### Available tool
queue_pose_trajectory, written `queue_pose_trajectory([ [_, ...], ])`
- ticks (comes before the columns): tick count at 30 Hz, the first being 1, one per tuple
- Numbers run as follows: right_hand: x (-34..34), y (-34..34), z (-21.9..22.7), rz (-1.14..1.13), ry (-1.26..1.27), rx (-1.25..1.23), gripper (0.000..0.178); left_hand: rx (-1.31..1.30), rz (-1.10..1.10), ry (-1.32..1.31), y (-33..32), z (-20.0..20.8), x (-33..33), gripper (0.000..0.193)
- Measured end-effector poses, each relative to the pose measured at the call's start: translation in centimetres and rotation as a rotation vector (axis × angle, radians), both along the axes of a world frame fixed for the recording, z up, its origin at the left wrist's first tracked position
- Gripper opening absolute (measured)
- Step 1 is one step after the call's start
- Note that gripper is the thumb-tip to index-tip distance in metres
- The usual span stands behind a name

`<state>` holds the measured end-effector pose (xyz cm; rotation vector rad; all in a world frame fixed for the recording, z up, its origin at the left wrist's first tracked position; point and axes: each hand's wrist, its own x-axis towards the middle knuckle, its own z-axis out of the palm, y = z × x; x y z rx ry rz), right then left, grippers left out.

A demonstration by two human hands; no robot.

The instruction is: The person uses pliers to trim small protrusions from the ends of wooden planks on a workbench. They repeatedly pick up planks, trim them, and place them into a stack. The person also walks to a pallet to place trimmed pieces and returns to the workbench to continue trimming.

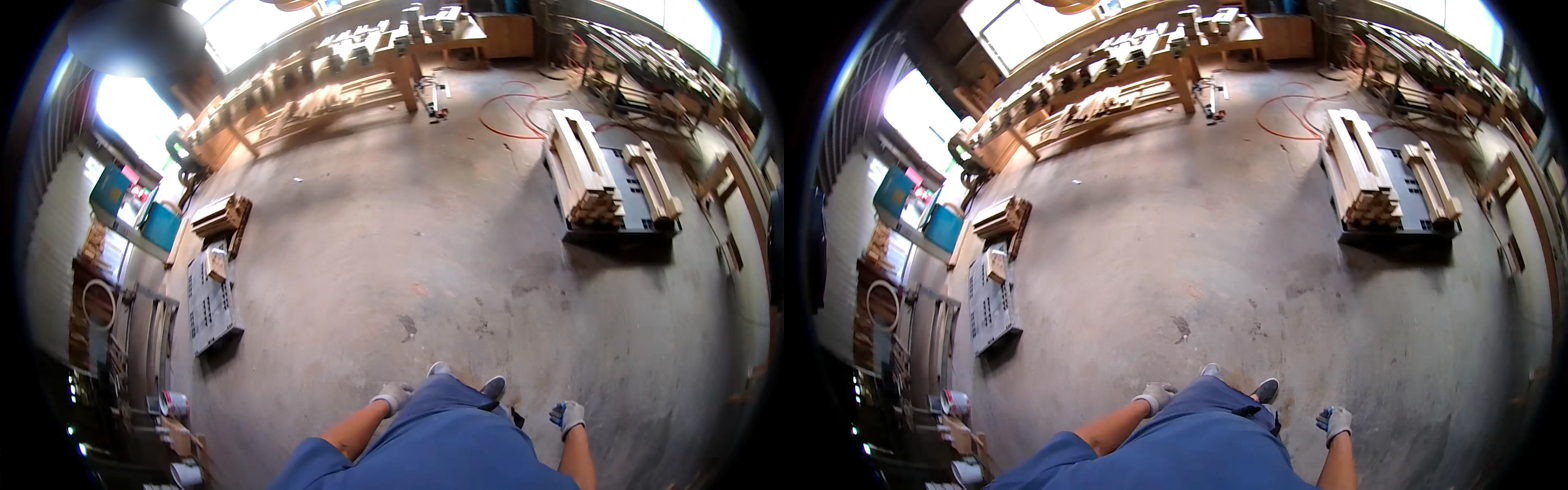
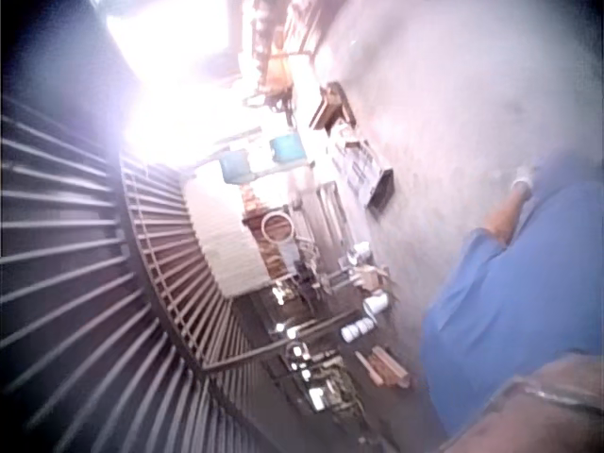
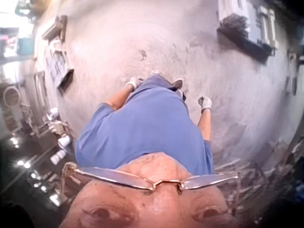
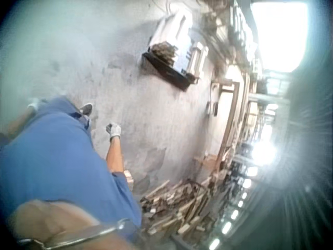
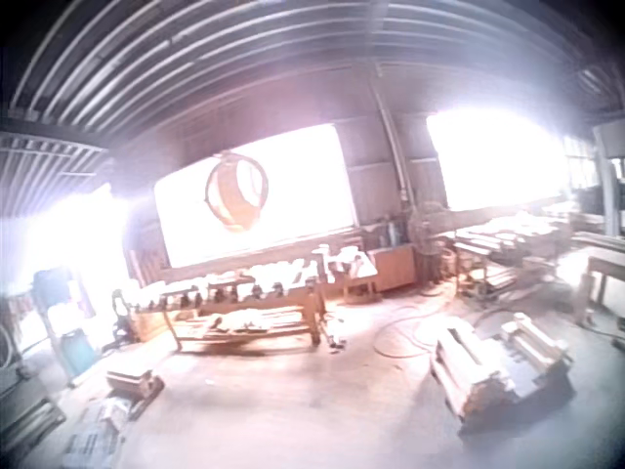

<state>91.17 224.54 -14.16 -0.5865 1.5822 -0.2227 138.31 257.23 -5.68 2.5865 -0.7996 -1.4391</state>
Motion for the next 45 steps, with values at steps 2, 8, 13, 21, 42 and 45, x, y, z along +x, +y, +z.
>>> queue_pose_trajectory([
  [2, 0.8, -0.7, 0.2, 0.036, 0.01, -0.056, 0.03, 0.002, 0.112, 0.019, 0.3, -0.4, -0.9, 0.054],
  [8, 0.6, 1.5, -4.0, 0.225, 0.133, 0.168, 0.035, 0.047, 0.131, 0.01, -2.8, 0.2, -2.8, 0.044],
  [13, -6.3, 2.3, -17.5, 1.435, 0.385, -0.556, 0.034, 0.128, -0.012, 0.007, -2.5, -4.7, -2.0, 0.046],
  [21, -2.9, -5.2, -17.3, 1.607, 0.34, -0.836, 0.037, 0.021, -0.1, 0.05, -11.4, -3.5, 4.8, 0.047],
  [42, 16.9, -28.7, -15.2, 1.544, 0.437, -0.659, 0.025, 0.036, 0.532, 0.054, -10.3, -4.2, 8.3, 0.046],
  [45, 18.9, -30.6, -14.6, 1.572, 0.446, -0.832, 0.024, 0.081, 0.561, 0.071, -9.0, -3.2, 5.0, 0.048],
])
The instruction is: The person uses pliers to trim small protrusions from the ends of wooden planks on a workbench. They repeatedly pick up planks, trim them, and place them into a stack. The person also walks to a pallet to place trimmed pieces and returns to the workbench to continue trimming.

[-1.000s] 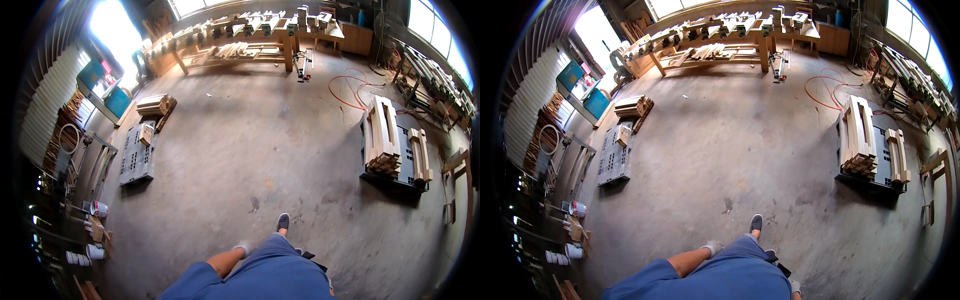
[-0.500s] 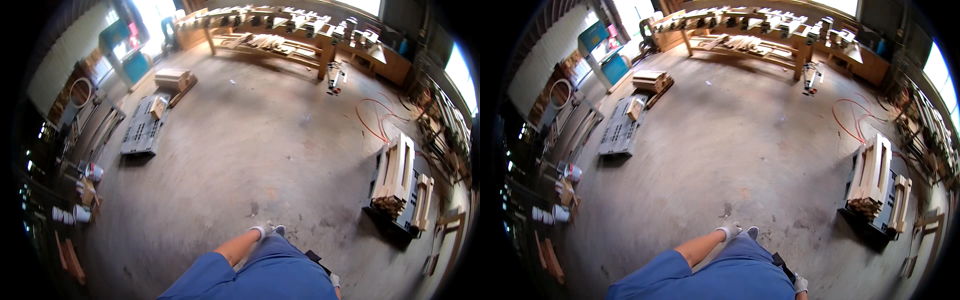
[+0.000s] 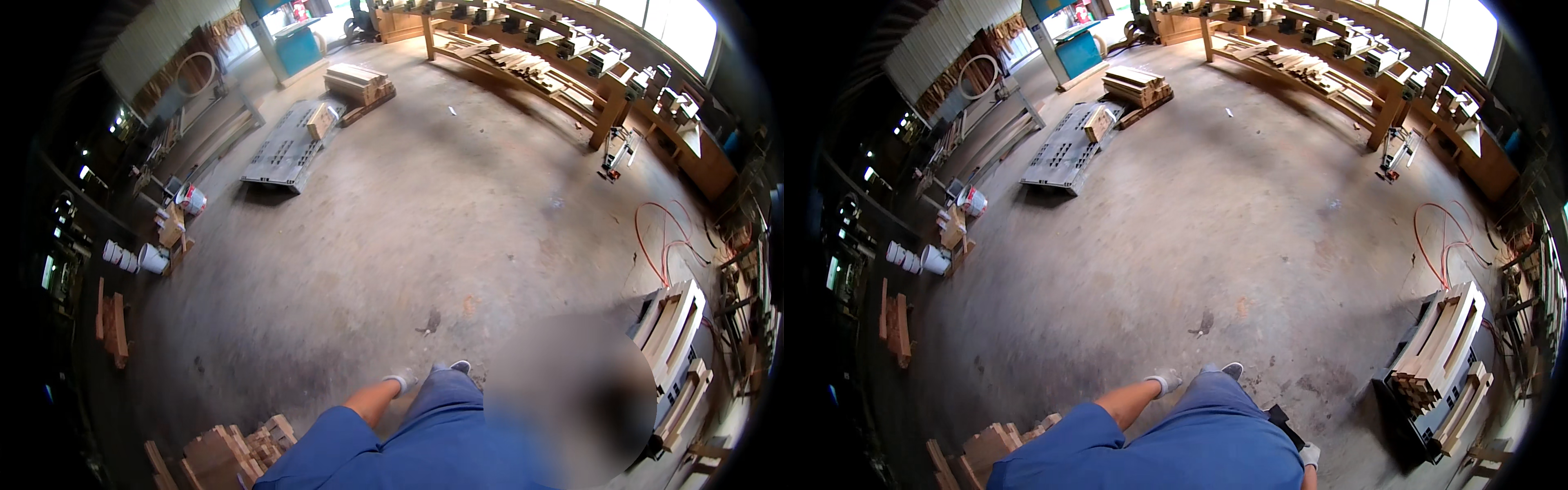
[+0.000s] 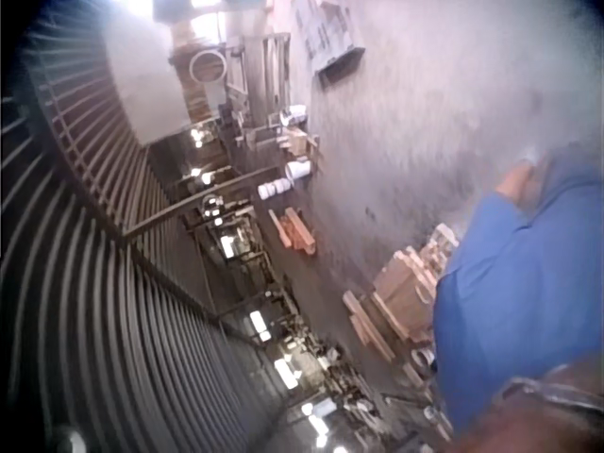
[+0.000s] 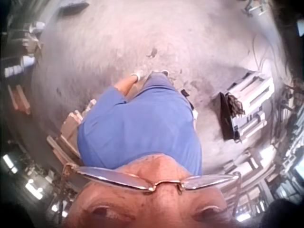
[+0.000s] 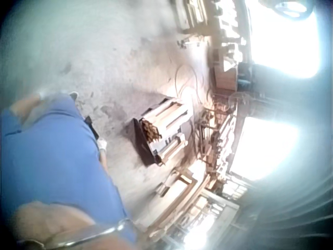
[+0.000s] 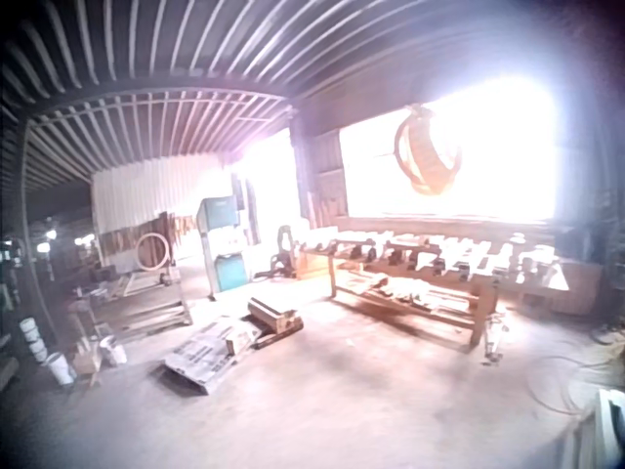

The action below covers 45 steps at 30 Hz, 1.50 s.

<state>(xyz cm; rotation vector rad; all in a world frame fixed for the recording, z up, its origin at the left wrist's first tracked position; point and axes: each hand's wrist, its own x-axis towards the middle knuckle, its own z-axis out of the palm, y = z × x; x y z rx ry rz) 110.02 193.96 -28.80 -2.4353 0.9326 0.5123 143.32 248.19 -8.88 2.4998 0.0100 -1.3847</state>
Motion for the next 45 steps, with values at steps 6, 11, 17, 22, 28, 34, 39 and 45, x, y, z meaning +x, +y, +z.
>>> queue_pose_trajectory([
  [6, 4.8, -1.1, 6.7, -0.06, -0.098, 0.081, 0.013, -0.006, -0.027, 0.09, -2.3, -3.6, -6.1, 0.049],
  [11, 0.6, -6.3, 1.6, 0.055, -0.051, 0.1, 0.016, -0.121, 0.006, 0.033, -4.6, -4.0, -6.7, 0.044],
  [17, -1.0, -7.0, -1.1, 0.204, 0.034, 0.139, 0.021, -0.062, 0.186, 0.039, -4.5, -3.7, -5.8, 0.044],
  [22, -0.5, -7.1, -1.5, 0.297, 0.058, 0.071, 0.022, -0.147, 0.138, -0.082, -6.0, -3.6, -6.3, 0.04],
  [28, 1.2, -7.5, -1.4, 0.271, 0.041, -0.022, 0.021, -0.157, 0.227, -0.025, -6.4, -3.9, -6.8, 0.043],
  [34, 3.9, -5.2, 3.5, 0.065, -0.093, 0.059, 0.012, -0.12, 0.108, -0.065, -6.6, -1.9, -4.5, 0.041],
  [39, 13.1, 2.0, 20.8, -0.075, -0.119, 0.198, 0.017, -0.255, 0.372, -0.215, -8.2, -3.8, -2.5, 0.041],
  [45, 24.6, 7.7, 34.0, -0.389, -0.408, 0.944, 0.024, -0.7, 0.37, -0.181, -15.6, 14.0, 4.1, 0.043],
])
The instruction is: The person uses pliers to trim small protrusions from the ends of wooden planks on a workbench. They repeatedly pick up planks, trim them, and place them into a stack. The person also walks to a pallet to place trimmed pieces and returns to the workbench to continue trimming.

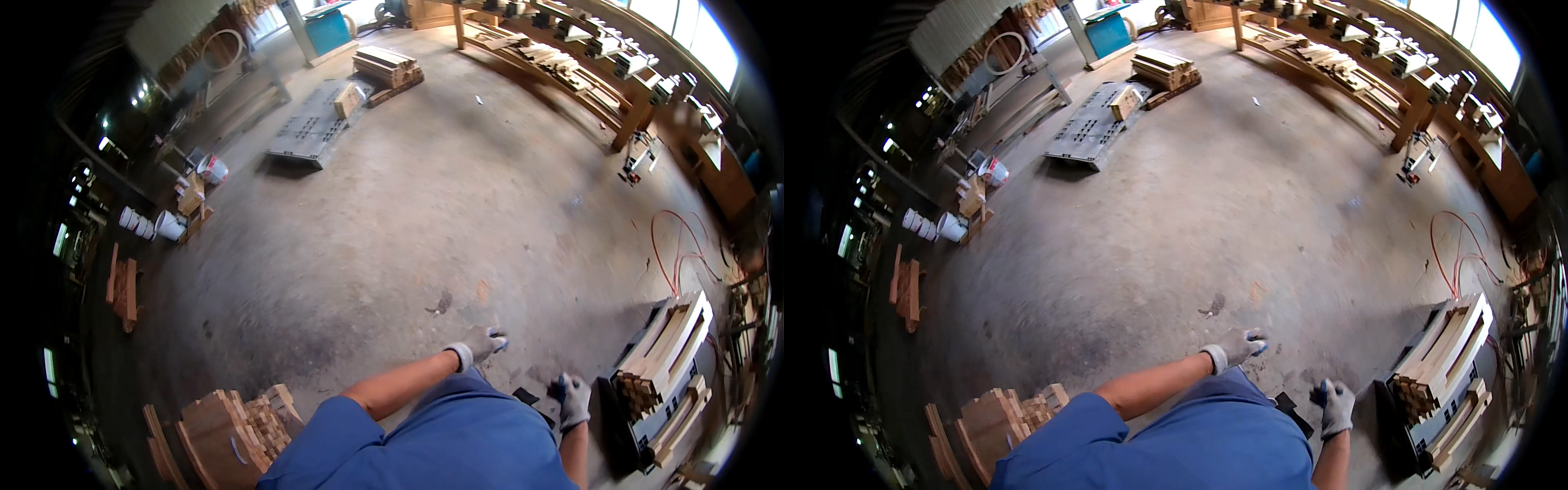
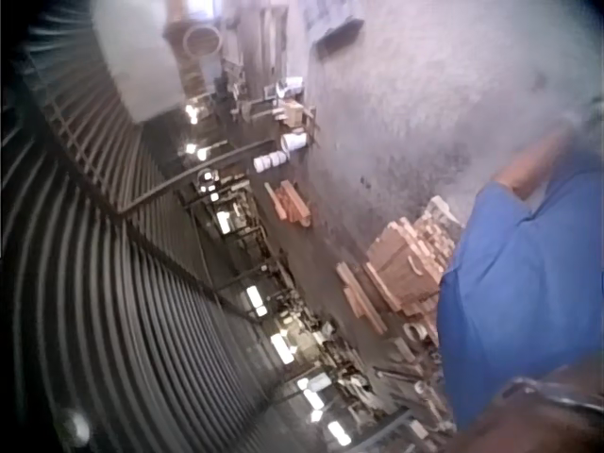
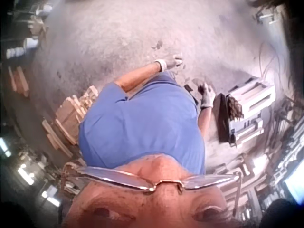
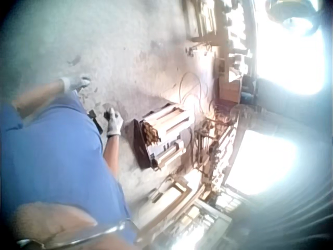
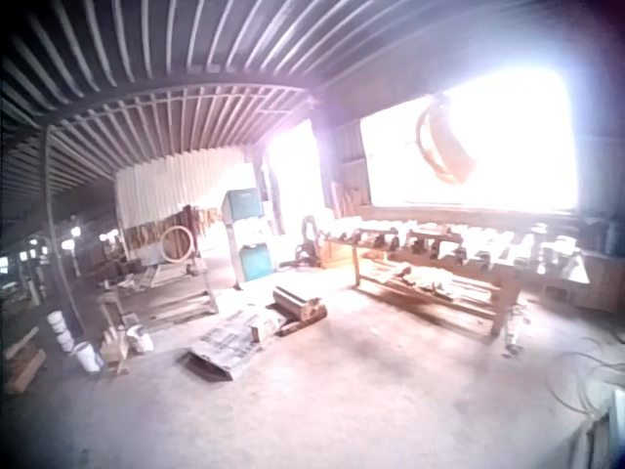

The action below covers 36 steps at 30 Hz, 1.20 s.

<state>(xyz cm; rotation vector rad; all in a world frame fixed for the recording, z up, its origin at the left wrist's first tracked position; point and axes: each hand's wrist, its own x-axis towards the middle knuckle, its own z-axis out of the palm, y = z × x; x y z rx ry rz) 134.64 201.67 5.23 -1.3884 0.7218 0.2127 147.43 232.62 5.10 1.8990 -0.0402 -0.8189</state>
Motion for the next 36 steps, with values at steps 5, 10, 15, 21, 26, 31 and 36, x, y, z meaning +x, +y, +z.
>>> queue_pose_trajectory([
  [5, 6.4, 4.4, 13.0, 0.071, -0.236, 0.459, 0.034, -0.301, -0.039, -0.184, -4.9, 10.9, 1.5, 0.043],
  [10, 7.4, 6.3, 15.7, 0.016, -0.336, 0.667, 0.032, -0.689, 0.065, -0.086, -5.0, 14.3, 1.2, 0.035],
  [15, 6.6, 6.5, 15.1, 0.001, -0.327, 0.757, 0.036, -0.598, 0.027, -0.176, -5.1, 13.9, 1.5, 0.03],
  [21, 6.1, 6.5, 15.0, -0.031, -0.313, 0.742, 0.038, -0.586, 0.017, -0.113, -5.6, 13.9, 1.3, 0.03],
  [26, 5.9, 6.4, 14.9, -0.05, -0.305, 0.746, 0.039, -0.599, 0.04, -0.054, -5.9, 13.9, 1.4, 0.03],
  [31, 6.0, 6.4, 15.2, -0.061, -0.303, 0.762, 0.039, -0.683, 0.113, 0.029, -6.1, 13.0, 1.4, 0.047],
  [36, 5.7, 6.3, 14.6, -0.092, -0.269, 0.727, 0.034, -1.124, 0.074, 0.347, -5.5, 12.5, 2.0, 0.072],
])
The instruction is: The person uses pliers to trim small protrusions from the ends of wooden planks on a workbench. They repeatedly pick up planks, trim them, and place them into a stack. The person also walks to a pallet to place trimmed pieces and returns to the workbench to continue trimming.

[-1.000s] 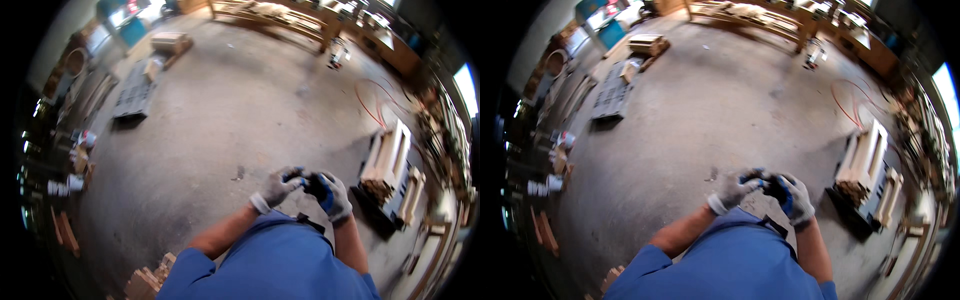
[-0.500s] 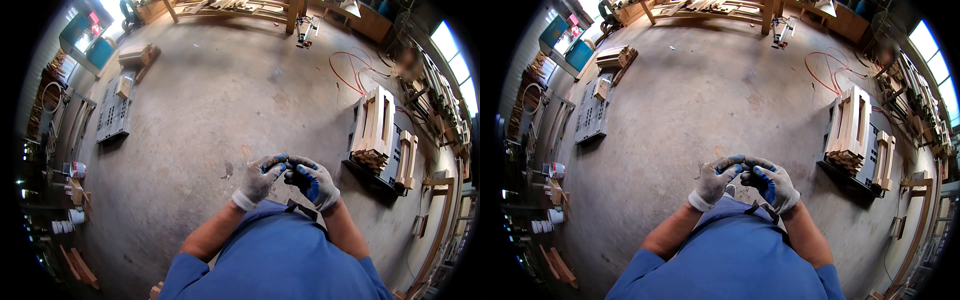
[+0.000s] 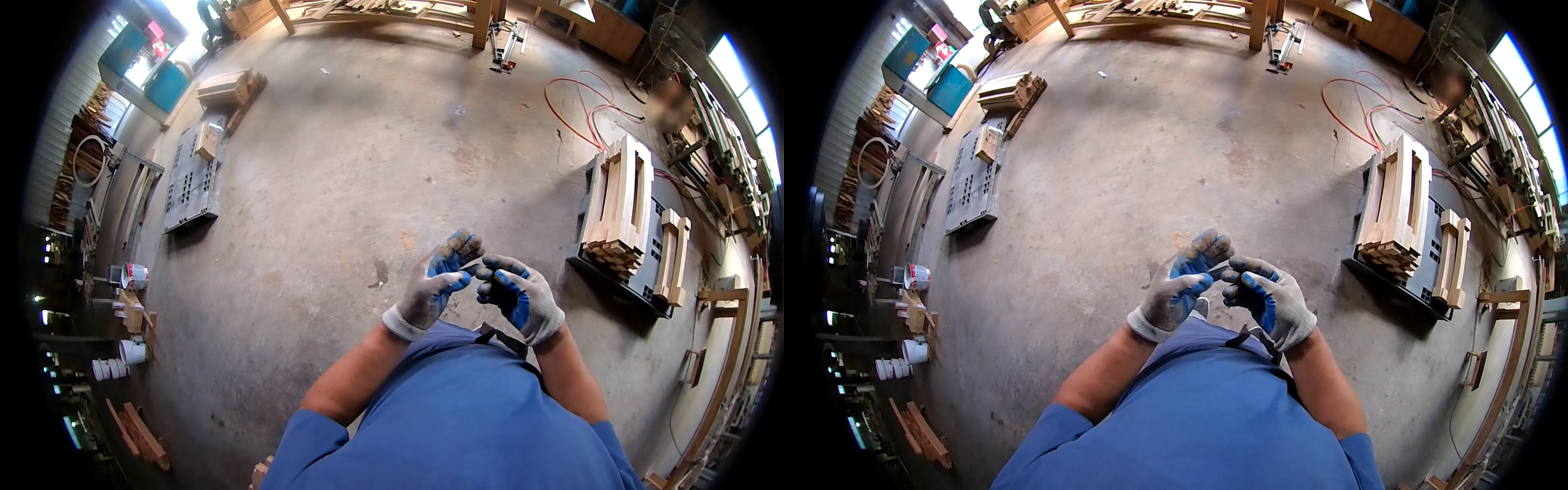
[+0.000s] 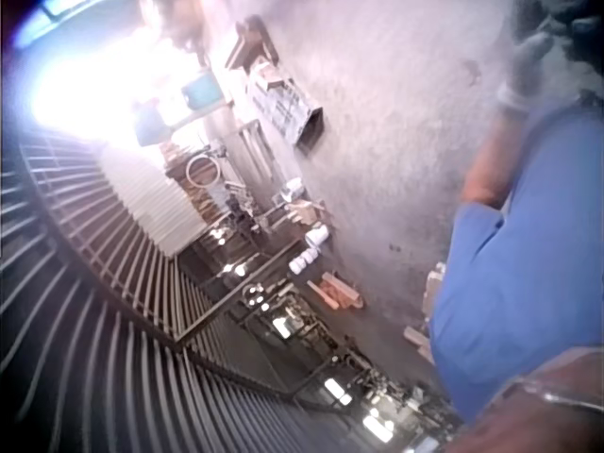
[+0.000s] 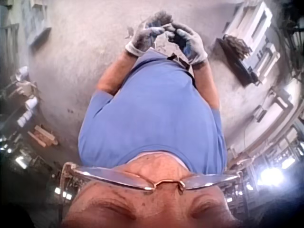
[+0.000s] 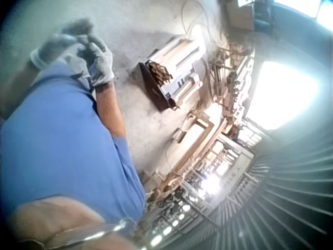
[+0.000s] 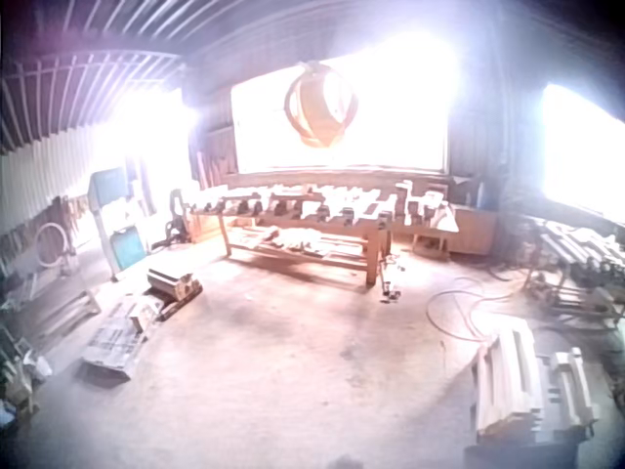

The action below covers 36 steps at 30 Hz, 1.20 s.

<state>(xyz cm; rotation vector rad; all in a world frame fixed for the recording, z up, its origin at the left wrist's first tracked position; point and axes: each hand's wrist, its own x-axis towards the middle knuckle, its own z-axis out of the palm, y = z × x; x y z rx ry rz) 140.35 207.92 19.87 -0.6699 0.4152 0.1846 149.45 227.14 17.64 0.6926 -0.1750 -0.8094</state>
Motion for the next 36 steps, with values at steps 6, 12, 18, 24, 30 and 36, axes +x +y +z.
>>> queue_pose_trajectory([
  [6, 0.2, 0.3, 0.4, 0.05, 0.056, -0.097, 0.027, -0.23, -0.076, 0.215, -0.3, 0.1, 0.0, 0.092],
  [12, 0.0, 0.8, 0.4, 0.086, 0.086, -0.149, 0.023, -0.295, -0.063, 0.378, -0.1, 0.9, 0.2, 0.109],
  [18, -0.4, 0.7, -1.3, 0.017, 0.174, -0.3, 0.028, -0.34, -0.051, 0.406, -0.2, 0.7, 0.3, 0.111],
  [24, -0.3, 0.6, -1.3, 0.002, 0.188, -0.393, 0.027, -0.308, -0.06, 0.397, -0.1, 1.1, 0.2, 0.112],
  [30, 0.9, 1.3, -0.3, 0.018, 0.114, -0.564, 0.018, -0.212, -0.079, 0.275, -0.1, 1.1, 0.2, 0.11],
  [36, 1.1, 0.9, 1.0, 0.008, 0.183, -0.428, 0.022, -0.006, -0.04, -0.152, -0.1, -0.2, -0.5, 0.101],
])
